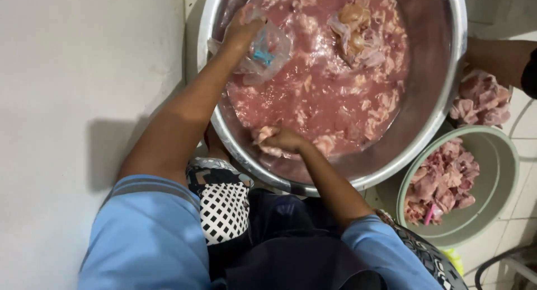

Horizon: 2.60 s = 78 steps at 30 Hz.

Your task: Washing and rinsing raw chicken pieces in a large basin of water and transferring them to another container.

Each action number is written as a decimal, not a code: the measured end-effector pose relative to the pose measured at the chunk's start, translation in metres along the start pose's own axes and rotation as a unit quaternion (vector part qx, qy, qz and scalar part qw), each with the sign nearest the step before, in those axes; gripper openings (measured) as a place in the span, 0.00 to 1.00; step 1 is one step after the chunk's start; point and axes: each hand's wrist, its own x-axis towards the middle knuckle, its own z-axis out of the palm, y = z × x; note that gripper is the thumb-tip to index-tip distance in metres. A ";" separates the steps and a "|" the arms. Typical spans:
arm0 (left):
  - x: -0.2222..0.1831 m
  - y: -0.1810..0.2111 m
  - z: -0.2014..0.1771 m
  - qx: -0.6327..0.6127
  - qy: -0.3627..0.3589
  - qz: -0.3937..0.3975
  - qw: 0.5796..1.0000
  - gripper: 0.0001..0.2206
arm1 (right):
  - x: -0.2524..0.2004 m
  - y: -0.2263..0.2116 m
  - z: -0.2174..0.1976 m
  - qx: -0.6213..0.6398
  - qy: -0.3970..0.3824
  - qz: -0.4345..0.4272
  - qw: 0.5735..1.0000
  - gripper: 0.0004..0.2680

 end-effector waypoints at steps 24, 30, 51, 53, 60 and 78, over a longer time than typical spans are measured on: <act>-0.050 0.023 0.029 -0.011 0.038 -0.162 0.986 0.12 | 0.034 -0.128 -0.083 -0.217 0.243 -0.113 0.939 0.19; -0.025 0.003 0.021 -0.114 -0.027 -0.133 0.984 0.17 | -0.024 -0.075 -0.121 0.024 0.294 -0.222 0.929 0.07; -0.032 0.006 0.011 -0.109 -0.032 -0.148 0.983 0.20 | 0.006 0.195 -0.101 0.114 0.351 0.099 0.924 0.37; -0.043 0.022 0.009 -0.104 -0.028 -0.155 0.982 0.19 | -0.010 0.196 -0.116 0.190 0.314 0.075 0.927 0.22; -0.054 0.037 0.006 -0.044 -0.018 -0.155 0.987 0.19 | -0.044 0.192 -0.220 0.009 0.438 0.123 0.890 0.10; -0.055 0.027 0.012 -0.082 -0.050 -0.156 0.983 0.15 | 0.004 0.222 -0.202 -0.278 0.307 0.185 0.891 0.13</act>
